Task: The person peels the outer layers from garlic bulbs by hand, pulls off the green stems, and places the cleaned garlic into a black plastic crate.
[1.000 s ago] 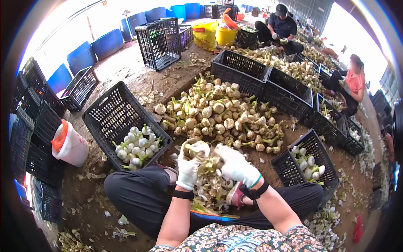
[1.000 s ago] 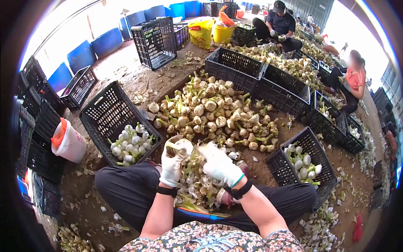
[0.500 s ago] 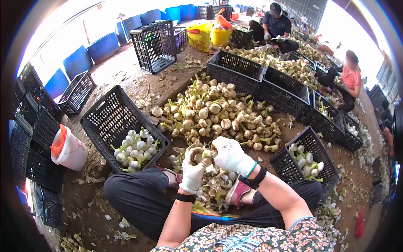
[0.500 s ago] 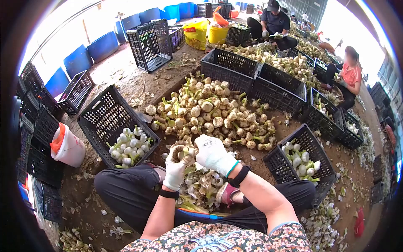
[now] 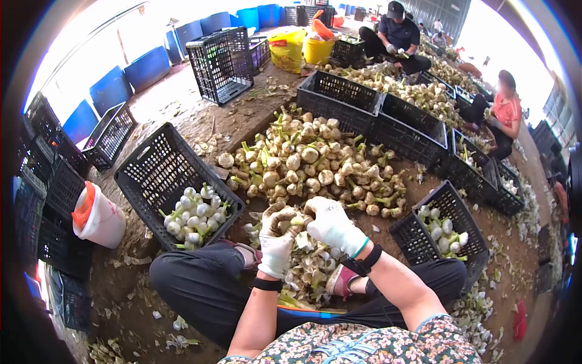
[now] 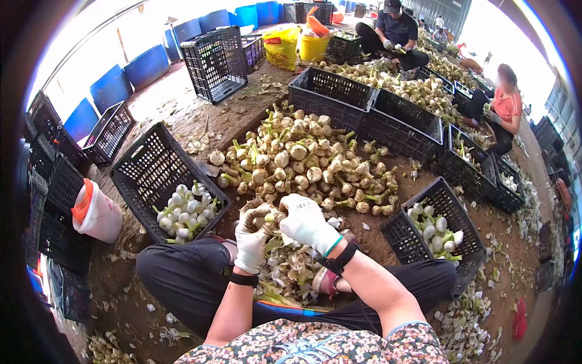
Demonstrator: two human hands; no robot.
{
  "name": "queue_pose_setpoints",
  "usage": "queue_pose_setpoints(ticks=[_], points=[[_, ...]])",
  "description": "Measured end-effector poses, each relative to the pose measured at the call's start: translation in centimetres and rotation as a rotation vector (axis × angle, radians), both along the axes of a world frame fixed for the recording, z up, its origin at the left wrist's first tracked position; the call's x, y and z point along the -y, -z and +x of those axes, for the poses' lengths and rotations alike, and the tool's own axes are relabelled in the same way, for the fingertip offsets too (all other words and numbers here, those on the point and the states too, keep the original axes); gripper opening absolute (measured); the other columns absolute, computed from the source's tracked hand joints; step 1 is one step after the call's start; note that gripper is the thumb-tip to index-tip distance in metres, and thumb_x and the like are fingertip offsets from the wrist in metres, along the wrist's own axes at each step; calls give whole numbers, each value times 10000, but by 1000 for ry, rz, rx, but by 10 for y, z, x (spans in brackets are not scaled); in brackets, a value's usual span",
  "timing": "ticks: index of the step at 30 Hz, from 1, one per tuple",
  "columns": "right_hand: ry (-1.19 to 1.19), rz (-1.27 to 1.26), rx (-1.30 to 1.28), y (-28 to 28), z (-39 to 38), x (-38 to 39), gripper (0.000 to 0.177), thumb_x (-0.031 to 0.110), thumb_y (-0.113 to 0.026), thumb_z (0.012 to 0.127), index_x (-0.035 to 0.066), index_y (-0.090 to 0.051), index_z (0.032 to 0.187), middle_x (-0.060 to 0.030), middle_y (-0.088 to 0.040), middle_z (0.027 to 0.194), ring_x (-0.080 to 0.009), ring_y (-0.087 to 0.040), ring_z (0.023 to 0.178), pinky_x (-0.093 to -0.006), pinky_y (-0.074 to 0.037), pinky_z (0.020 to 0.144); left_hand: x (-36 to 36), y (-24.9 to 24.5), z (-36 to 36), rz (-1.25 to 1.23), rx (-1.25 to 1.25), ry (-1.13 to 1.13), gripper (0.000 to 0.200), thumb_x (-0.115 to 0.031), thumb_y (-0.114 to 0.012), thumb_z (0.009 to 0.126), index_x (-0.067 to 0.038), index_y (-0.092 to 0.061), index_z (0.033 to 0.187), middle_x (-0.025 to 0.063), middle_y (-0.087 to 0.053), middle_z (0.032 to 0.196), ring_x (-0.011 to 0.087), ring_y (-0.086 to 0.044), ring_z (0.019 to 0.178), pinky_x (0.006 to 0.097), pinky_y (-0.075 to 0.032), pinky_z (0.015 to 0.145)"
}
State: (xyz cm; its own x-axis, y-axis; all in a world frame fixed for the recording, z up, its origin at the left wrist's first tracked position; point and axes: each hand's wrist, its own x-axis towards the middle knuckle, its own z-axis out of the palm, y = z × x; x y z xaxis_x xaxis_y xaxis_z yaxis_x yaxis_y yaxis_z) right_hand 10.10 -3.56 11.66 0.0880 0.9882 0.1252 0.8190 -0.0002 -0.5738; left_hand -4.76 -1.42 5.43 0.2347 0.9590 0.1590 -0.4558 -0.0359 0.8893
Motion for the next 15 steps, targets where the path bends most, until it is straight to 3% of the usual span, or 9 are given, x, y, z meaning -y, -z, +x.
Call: queue_pose_setpoints(ticks=[6,8,10,11,13,14,15], points=[[80,40,-249,14,17,-8,171,168,-671,764,43,-676,880,-175,-679,904,-334,-647,877,-397,-511,790,-7,-9,-11,116,14,66,262,-22,-744,833,2,-656,1078,58,-533,1293,166,-632,1035,293,-523,895],[118,42,-239,26,22,-12,174,160,-687,744,46,-680,876,-176,-680,882,-331,-649,840,-387,-514,773,-7,-12,-13,103,51,72,223,-55,-721,859,-1,-675,1071,61,-565,1257,172,-625,1063,297,-521,899],[166,42,-281,35,28,-12,141,133,-675,804,32,-687,901,-136,-700,864,-269,-659,794,-345,-520,751,-9,-1,-18,-80,182,188,183,-65,-686,887,-9,-678,1061,63,-603,1198,170,-616,1075,297,-528,884],[168,42,-281,40,31,-10,141,133,-675,804,32,-687,901,-136,-700,864,-269,-659,794,-345,-520,751,-15,17,-24,-157,219,251,270,-46,-714,863,8,-627,1112,100,-620,1211,212,-610,1093,332,-508,942],[121,4,-1131,39,30,-7,115,86,-659,865,6,-685,944,-71,-702,867,-170,-646,779,-290,-516,732,-13,12,-16,-217,311,218,311,-70,-717,869,10,-603,1147,107,-611,1227,211,-609,1098,331,-508,947],[106,-29,-1246,39,31,-3,100,32,-648,898,-22,-673,979,-27,-681,872,-96,-607,792,-244,-501,726,-13,9,-13,-278,403,183,354,-93,-720,874,11,-580,1182,114,-602,1243,210,-609,1104,330,-509,951],[87,-69,-1256,32,27,2,128,53,-668,894,-17,-661,1002,-40,-684,885,-98,-614,776,-245,-507,705,-13,6,-13,-211,340,203,457,-139,-721,883,17,-530,1268,117,-590,1270,214,-604,1119,339,-502,972]])
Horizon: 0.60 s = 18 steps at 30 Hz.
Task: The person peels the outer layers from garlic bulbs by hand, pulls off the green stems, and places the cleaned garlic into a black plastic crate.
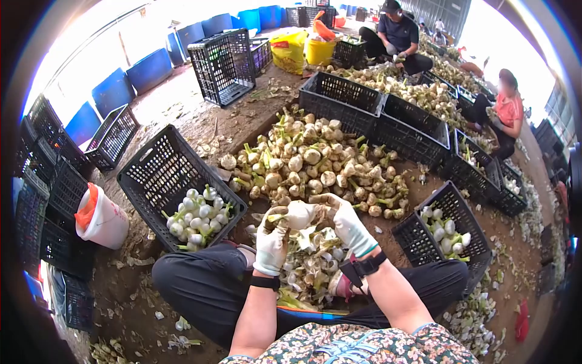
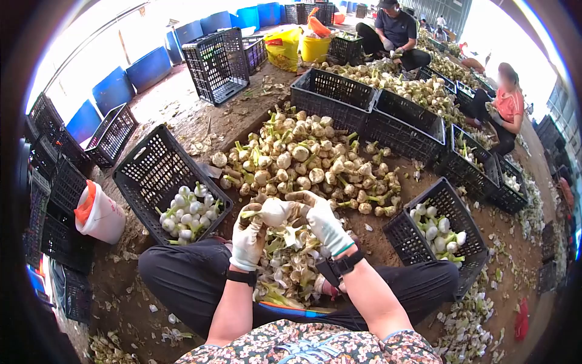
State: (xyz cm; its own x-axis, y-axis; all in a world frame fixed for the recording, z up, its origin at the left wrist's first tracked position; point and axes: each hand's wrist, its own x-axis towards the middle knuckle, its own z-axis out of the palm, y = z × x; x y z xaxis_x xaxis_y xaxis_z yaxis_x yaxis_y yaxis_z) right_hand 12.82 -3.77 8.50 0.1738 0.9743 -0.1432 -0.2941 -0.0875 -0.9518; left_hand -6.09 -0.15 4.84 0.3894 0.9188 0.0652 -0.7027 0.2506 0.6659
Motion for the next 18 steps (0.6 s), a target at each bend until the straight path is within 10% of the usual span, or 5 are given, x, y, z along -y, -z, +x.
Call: queue_pose_setpoints(ticks=[8,13,18], points=[[116,155,488,-1,-30,15,77,18,-689,871,5,-657,939,-26,-666,813,-60,-567,737,-241,-476,654,13,0,23,-83,-385,-199,442,-264,-651,954,-3,-538,1292,116,-615,1200,190,-624,1046,316,-534,886],[43,28,-483,20,-19,13,133,107,-638,932,24,-630,1035,-60,-666,921,-126,-628,797,-273,-533,669,10,5,17,-200,15,26,495,-382,-610,953,-22,-521,1281,99,-605,1197,210,-608,1100,351,-514,943],[-55,126,-756,10,-13,30,195,128,-627,939,14,-611,1096,-109,-670,1018,-212,-676,916,-329,-594,771,4,20,12,-222,246,142,470,-420,-603,933,-68,-577,1244,125,-583,1281,272,-550,1203,438,-463,1028]])
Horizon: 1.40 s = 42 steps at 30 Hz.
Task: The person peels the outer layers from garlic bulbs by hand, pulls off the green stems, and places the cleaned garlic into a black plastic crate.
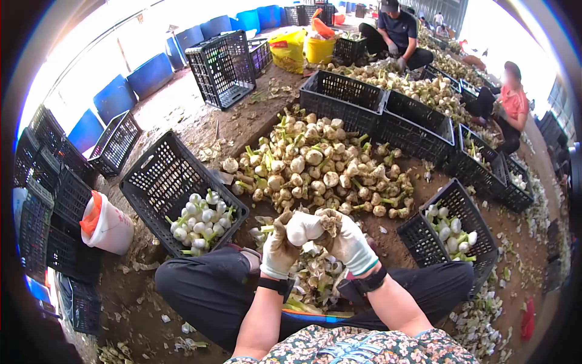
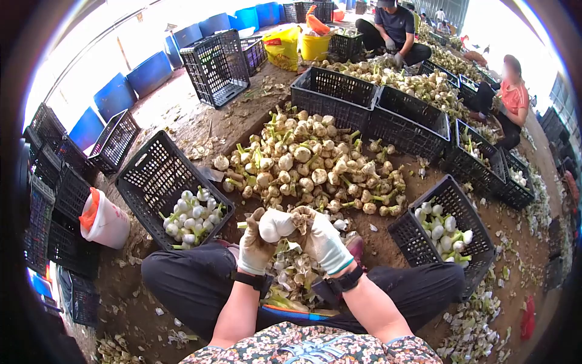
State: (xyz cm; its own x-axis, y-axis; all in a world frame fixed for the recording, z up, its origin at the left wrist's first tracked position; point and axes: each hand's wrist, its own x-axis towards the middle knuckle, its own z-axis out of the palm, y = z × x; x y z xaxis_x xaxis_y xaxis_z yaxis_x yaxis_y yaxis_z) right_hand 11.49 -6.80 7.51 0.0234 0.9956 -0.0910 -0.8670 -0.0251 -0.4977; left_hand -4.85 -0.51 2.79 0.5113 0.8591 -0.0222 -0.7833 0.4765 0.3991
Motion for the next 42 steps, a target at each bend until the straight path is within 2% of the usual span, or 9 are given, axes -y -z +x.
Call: queue_pose_setpoints(ticks=[3,9,11,13,17,23,33,36,42], points=[[-29,52,-284,21,15,-4,270,186,-594,947,-30,-599,1109,-152,-659,1064,-221,-670,866,-321,-585,737,-5,3,-2,93,458,241,426,-402,-650,895,-135,-618,1225,159,-524,1382,324,-514,1255,474,-446,1053],[-16,-118,-446,66,40,-13,248,151,-487,972,-56,-591,1063,-134,-660,965,-200,-648,819,-254,-561,613,5,-24,11,24,303,44,401,-292,-672,882,-143,-622,1250,147,-550,1372,268,-548,1242,426,-484,1035],[304,-133,-92,72,31,-15,283,183,-497,979,-49,-579,1119,-127,-655,969,-249,-658,898,-261,-572,658,4,-10,10,-40,82,-21,419,-299,-700,839,-185,-639,1238,155,-517,1407,303,-526,1262,540,-442,1063],[353,-167,-31,66,28,-7,343,257,-520,987,8,-550,1220,-113,-625,1045,-279,-651,954,-331,-581,731,7,-20,6,107,-119,-109,532,-229,-732,852,-85,-560,1334,96,-555,1357,201,-594,1148,304,-536,933],[-46,-97,8,55,16,4,513,354,-567,982,110,-425,1410,-117,-543,1269,-278,-642,1031,-458,-544,901,8,-22,15,1034,-1017,-404,823,132,-621,758,-102,-359,1502,113,-322,1538,249,-414,1349,355,-422,1066],[138,48,171,29,8,3,571,117,-700,892,72,-432,1393,-113,-525,1360,-245,-593,1163,-385,-556,916,19,-36,30,335,-502,-234,912,99,-712,798,-110,-223,1540,95,-388,1486,192,-497,1264,317,-457,1033],[-14,36,238,30,9,12,689,66,-703,873,99,-371,1476,-135,-557,1337,-237,-667,1026,-329,-580,803,4,-11,26,682,-1042,-543,173,-63,-682,904,-11,-703,1068,25,-652,970,119,-610,866,244,-499,783],[-65,-59,174,26,14,19,689,109,-708,874,98,-379,1480,-108,-611,1256,-202,-672,958,-325,-587,746,7,-28,29,-48,-559,-262,153,-173,-640,961,-37,-662,1027,42,-650,887,82,-585,714,202,-489,628],[-89,42,-148,48,26,33,600,181,-706,886,107,-456,1427,-97,-671,1084,-167,-662,803,-269,-546,608,-18,13,14,-521,55,-51,203,-269,-579,991,-83,-595,1071,15,-602,811,44,-470,560,157,-345,420]])
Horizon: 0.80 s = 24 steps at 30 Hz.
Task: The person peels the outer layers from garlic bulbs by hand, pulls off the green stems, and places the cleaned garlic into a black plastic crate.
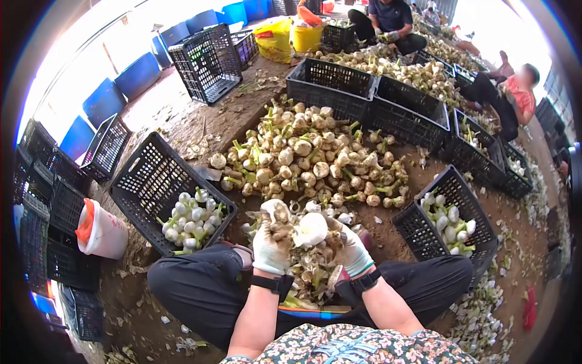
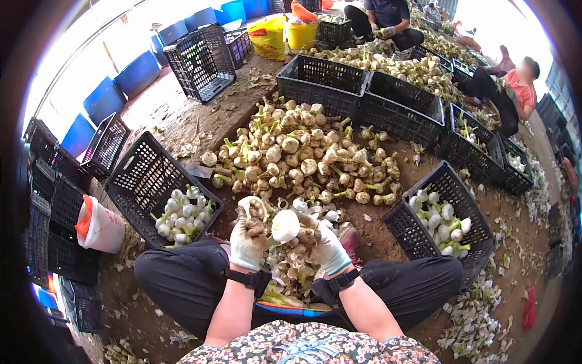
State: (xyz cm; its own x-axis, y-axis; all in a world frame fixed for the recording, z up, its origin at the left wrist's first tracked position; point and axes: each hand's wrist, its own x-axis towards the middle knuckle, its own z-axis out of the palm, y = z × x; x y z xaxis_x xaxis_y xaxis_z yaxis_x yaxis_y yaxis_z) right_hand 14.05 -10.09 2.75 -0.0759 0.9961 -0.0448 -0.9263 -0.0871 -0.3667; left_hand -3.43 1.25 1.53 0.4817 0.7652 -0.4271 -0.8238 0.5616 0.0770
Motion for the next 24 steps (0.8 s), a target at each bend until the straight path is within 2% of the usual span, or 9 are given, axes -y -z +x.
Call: queue_pose_setpoints(ticks=[2,5,6,7,10,11,15,19,24], points=[[165,-253,-174,8,22,7,534,285,-635,931,97,-466,1402,-104,-673,992,-154,-636,715,-254,-514,556,-2,8,-2,61,-429,-127,143,-207,-564,999,-77,-595,1049,19,-596,773,73,-512,543,200,-395,417],[391,162,-402,32,84,28,553,394,-537,928,46,-493,1355,-148,-670,934,-63,-436,500,-208,-353,446,1,49,-2,562,-1154,142,304,-90,-592,955,-40,-574,1254,55,-661,938,146,-629,727,225,-511,597],[333,545,-229,51,116,16,413,378,-507,944,90,-597,1226,-86,-692,894,-62,-447,499,-222,-367,428,9,42,1,751,-1482,237,464,-150,-657,886,-38,-529,1318,143,-591,1132,263,-588,954,310,-479,805],[521,286,-544,27,119,15,262,280,-563,943,56,-674,1022,-9,-688,785,-37,-436,469,-209,-436,468,17,32,6,945,-1809,341,637,-209,-722,817,-37,-485,1382,231,-520,1327,380,-547,1181,394,-448,1012],[652,-159,-157,57,124,-57,219,190,-556,952,77,-703,1069,-41,-728,948,-155,-658,716,-321,-554,606,12,72,2,1132,-1904,481,616,-249,-727,817,-50,-509,1358,263,-494,1344,402,-541,1174,423,-459,980],[576,-134,509,155,147,-86,257,140,-584,927,76,-651,1167,-74,-692,1015,-189,-672,790,-318,-566,670,6,80,-1,980,-1706,489,564,-270,-742,814,-30,-555,1290,244,-554,1279,376,-577,1117,418,-473,945],[498,-453,1998,130,112,-217,561,191,-657,817,-19,-500,1313,-289,-568,1218,-421,-565,1132,-460,-445,997,0,44,-3,951,-1748,579,499,-244,-775,777,-55,-616,1212,213,-577,1236,341,-594,1100,412,-478,943],[119,-751,2008,135,111,-274,726,325,-704,803,47,-397,1399,-315,-488,1262,-468,-543,1130,-472,-457,974,0,76,-1,860,-1678,365,516,-93,-744,831,-16,-540,1299,102,-603,1214,166,-617,1027,306,-509,896],[176,-629,1927,149,121,-244,323,207,-758,691,49,-659,955,-241,-586,1107,-417,-570,1040,-443,-475,927,-4,62,10,456,-1171,142,558,-76,-709,867,0,-469,1364,137,-535,1332,210,-545,1179,321,-449,1001]])
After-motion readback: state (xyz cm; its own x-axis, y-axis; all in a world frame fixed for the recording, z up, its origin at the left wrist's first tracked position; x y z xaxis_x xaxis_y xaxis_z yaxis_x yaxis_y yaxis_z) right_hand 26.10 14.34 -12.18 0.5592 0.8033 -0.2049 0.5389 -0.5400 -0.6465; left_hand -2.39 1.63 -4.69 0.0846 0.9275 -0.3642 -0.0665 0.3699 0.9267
